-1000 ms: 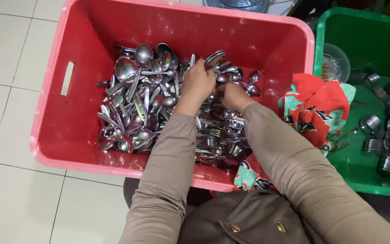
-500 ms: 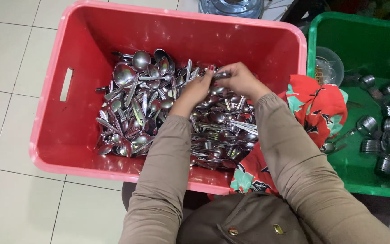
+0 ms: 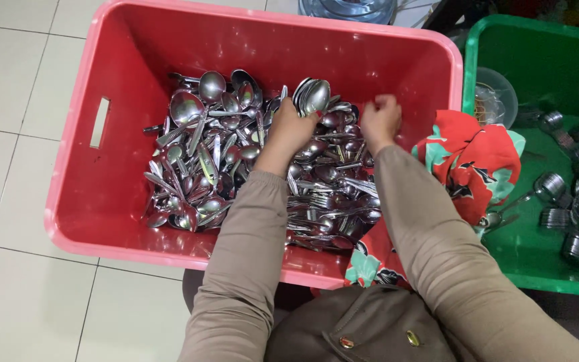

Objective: Sorting and wiping metal spoons from a bin.

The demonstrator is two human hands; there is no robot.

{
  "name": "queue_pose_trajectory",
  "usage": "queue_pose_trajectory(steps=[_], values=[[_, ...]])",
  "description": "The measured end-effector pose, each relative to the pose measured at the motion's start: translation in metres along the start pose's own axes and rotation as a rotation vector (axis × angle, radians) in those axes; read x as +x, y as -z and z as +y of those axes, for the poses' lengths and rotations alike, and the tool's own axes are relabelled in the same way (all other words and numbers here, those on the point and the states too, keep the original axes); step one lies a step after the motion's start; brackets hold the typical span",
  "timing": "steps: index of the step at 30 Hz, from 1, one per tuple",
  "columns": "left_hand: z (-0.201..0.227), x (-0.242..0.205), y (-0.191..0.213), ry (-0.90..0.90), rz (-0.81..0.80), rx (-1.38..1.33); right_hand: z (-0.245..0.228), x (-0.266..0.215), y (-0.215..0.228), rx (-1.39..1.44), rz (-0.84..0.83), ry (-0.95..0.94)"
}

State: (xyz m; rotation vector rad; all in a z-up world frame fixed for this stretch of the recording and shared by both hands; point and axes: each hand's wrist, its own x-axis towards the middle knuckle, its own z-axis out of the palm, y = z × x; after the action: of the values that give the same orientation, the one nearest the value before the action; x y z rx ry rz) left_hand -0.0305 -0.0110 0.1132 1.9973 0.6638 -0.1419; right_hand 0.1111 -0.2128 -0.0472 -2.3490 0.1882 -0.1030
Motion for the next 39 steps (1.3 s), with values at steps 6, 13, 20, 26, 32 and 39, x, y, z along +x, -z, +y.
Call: queue_pose_trajectory(steps=[6,13,20,26,32,39], values=[[0.013,-0.012,0.02,-0.025,0.128,-0.104,0.031,-0.035,-0.011,-0.417,-0.35,-0.073],[0.021,-0.019,0.014,-0.051,0.182,-0.233,0.049,-0.033,-0.022,-0.424,-0.534,-0.097],[0.007,-0.005,0.011,-0.061,0.207,-0.25,0.04,-0.036,-0.01,-0.538,-0.724,-0.064],[-0.002,0.006,0.007,-0.046,0.144,-0.15,0.027,-0.048,-0.001,-0.516,-0.82,0.054],[0.013,-0.013,0.014,-0.063,0.16,-0.139,0.043,-0.038,-0.026,-0.493,-0.79,0.009],[0.012,-0.008,0.008,-0.026,0.134,-0.093,0.029,-0.022,-0.016,-0.19,-0.328,-0.13]])
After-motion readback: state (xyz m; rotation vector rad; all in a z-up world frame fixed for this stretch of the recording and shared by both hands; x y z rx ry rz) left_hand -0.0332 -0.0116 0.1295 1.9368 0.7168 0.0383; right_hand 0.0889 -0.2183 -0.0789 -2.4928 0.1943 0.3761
